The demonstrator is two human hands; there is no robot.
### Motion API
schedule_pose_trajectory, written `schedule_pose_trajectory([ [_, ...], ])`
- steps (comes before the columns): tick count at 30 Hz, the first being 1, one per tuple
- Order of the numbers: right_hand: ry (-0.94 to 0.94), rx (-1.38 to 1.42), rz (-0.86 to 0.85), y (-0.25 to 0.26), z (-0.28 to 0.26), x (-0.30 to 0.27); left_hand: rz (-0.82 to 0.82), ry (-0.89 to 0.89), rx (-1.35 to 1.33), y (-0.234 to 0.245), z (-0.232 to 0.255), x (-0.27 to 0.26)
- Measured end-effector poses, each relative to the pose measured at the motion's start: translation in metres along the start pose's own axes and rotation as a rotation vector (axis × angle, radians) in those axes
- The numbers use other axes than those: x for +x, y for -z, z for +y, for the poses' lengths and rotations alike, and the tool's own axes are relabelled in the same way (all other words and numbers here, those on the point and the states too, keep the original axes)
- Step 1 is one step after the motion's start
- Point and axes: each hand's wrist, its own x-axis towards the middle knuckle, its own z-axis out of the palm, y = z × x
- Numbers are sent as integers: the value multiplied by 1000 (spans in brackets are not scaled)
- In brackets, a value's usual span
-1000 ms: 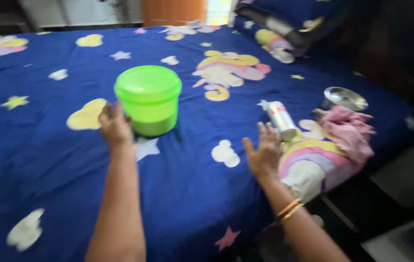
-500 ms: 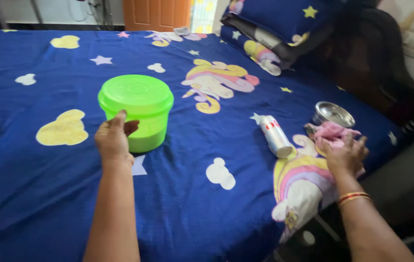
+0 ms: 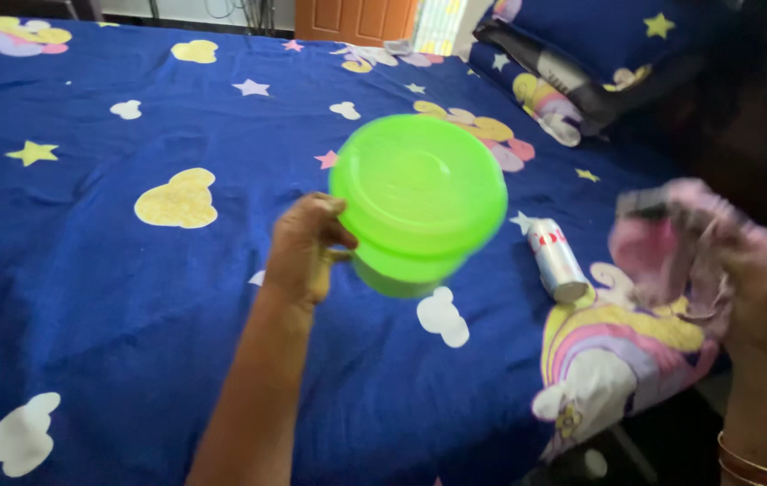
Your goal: The person organizes groceries by placing various plastic bags containing food items and a green container into a refrigerator. The person handles a yellow bag of vegetables, a white bag, a pink bag, and a green container, placing them on the shelves. The person also wipes a metal bowl with a cloth.
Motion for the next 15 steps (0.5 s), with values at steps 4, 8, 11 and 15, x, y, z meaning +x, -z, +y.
schedule_pose_trajectory([
  [4,470,399,405,115,-104,-43,-121,279,59,-29,-49,-16],
  [8,781,526,-77,157,-176,-101,-368,110,342,-54,-60,-41],
  [11,894,699,-410,152,-206,-116,-621,-311,673,-74,-28,-74],
  [15,841,580,-469,135,-226,-107,-510,-819,741,-110,-11,-101],
])
